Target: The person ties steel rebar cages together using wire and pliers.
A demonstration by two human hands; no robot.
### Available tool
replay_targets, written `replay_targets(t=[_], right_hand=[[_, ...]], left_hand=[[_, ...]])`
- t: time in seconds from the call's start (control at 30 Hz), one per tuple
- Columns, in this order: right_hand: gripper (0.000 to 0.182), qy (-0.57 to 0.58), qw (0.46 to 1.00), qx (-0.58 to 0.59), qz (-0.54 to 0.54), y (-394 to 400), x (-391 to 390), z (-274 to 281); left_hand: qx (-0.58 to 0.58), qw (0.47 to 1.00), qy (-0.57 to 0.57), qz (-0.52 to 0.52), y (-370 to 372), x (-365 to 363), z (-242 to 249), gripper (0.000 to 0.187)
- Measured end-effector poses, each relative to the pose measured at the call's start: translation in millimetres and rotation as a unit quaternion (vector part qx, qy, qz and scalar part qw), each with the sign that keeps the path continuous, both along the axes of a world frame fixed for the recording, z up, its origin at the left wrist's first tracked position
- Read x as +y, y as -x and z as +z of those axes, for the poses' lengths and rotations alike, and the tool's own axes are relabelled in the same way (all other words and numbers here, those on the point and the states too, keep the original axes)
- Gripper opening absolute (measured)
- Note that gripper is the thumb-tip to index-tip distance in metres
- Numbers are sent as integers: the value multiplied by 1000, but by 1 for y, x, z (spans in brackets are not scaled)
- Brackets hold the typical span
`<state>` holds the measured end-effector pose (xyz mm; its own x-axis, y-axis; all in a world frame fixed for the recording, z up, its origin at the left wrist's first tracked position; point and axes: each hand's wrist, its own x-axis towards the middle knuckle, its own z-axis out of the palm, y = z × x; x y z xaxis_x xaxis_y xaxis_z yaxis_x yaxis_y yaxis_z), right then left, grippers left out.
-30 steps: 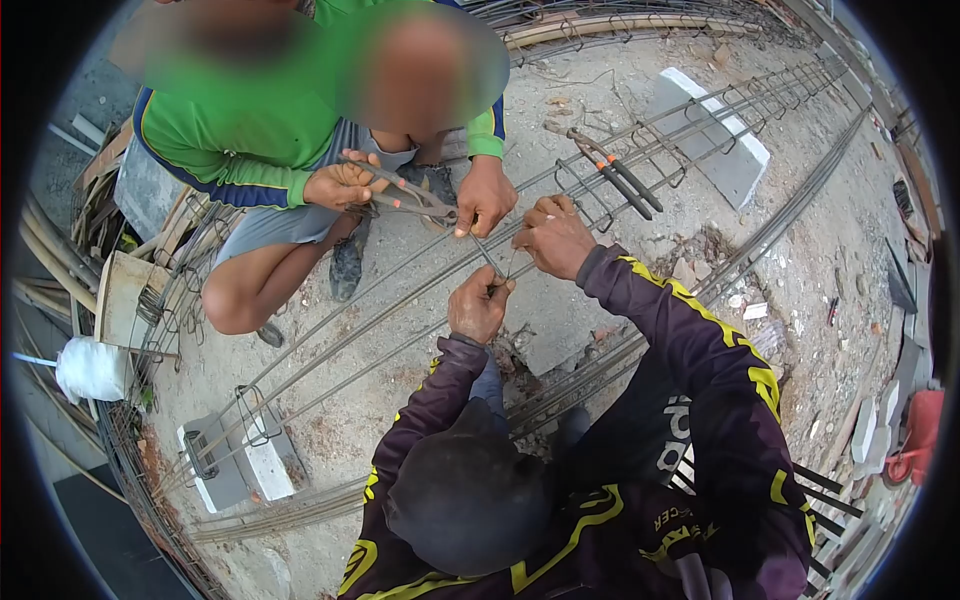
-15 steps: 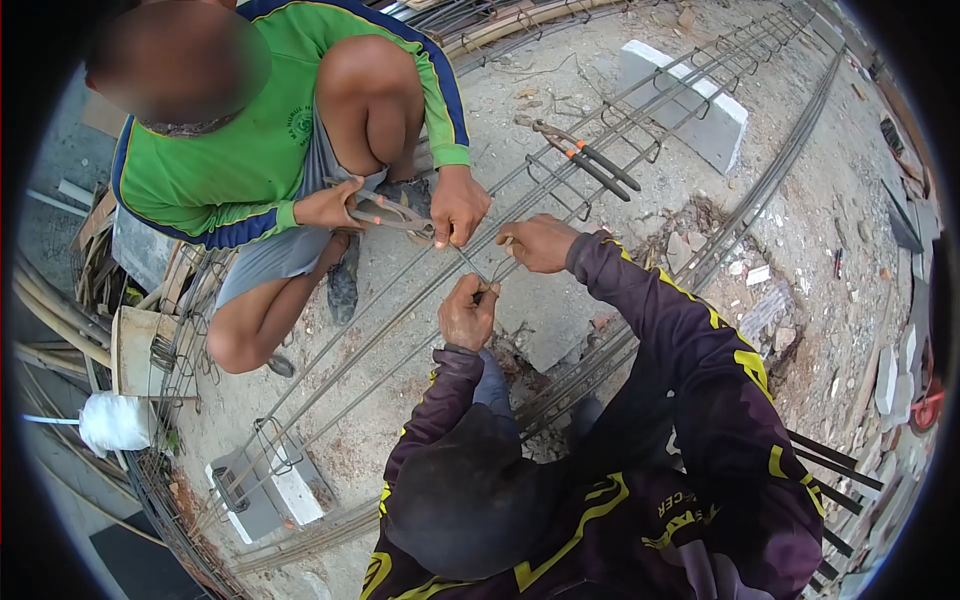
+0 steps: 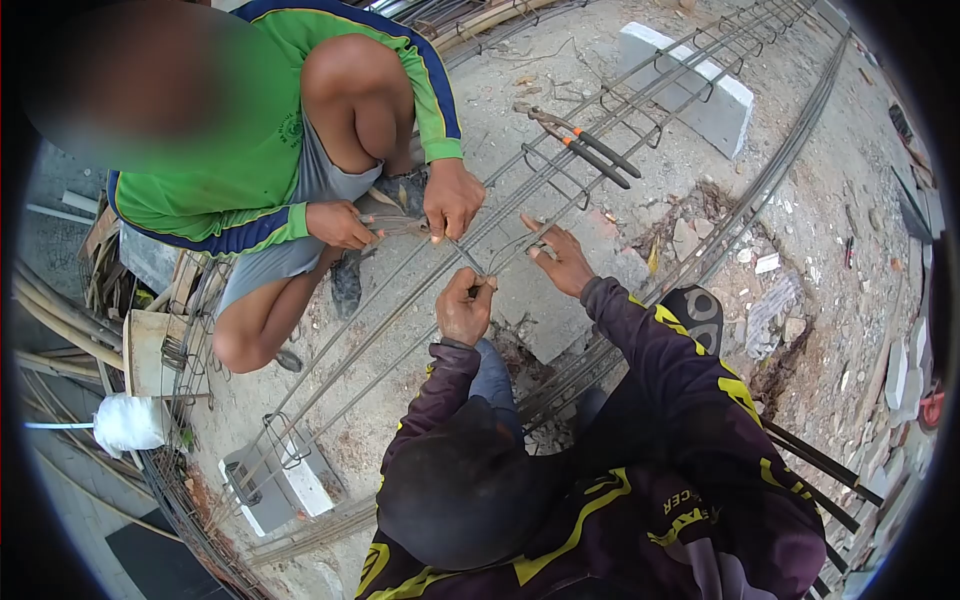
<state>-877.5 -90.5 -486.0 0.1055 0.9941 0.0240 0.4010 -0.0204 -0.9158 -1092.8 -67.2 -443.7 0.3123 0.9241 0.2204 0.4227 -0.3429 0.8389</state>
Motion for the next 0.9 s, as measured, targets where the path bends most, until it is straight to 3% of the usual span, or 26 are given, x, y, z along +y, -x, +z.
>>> replay_targets(t=[0.07, 0.13, 0.2, 0.3, 0.37, 0.43, 0.5, 0.67, 0.77, 0.9], right_hand=[[37, -33, 983, -176, 36, 7, -1, 9], [29, -62, 985, -154, 52, 15, 0, -1], [24, -85, 993, 61, 46, 19, 14, -32], [21, 30, 947, 311, 71, 29, 19, -40], [16, 137, 924, 350, 72, 64, -53, -55], [15, 133, 928, 339, 82, 43, 1, -42], [18, 137, 929, 331, 89, 30, 33, -28], [26, 217, 895, 289, 261, 35, 69, -42], [33, 277, 898, 190, 283, 20, 68, -24], [48, 423, 848, 217, 235, 18, 60, -34]], left_hand=[[1, 1000, 12, -2, 0, 0, 2, 25], [27, 1000, 2, 0, 3, -1, 2, 25], [32, 999, -11, -3, 1, 2, 1, 24], [19, 1000, -10, -12, -1, 13, 7, 25], [21, 997, 68, -15, -1, -3, 17, 28], [60, 998, 3, -9, 0, -1, 14, 27], [17, 1000, 0, -17, 2, 4, 0, 26], [27, 1000, -12, -5, -2, 1, 11, 25], [50, 999, -20, -7, 2, 0, 11, 24], [37, 999, -19, -11, 0, 0, 9, 23]])
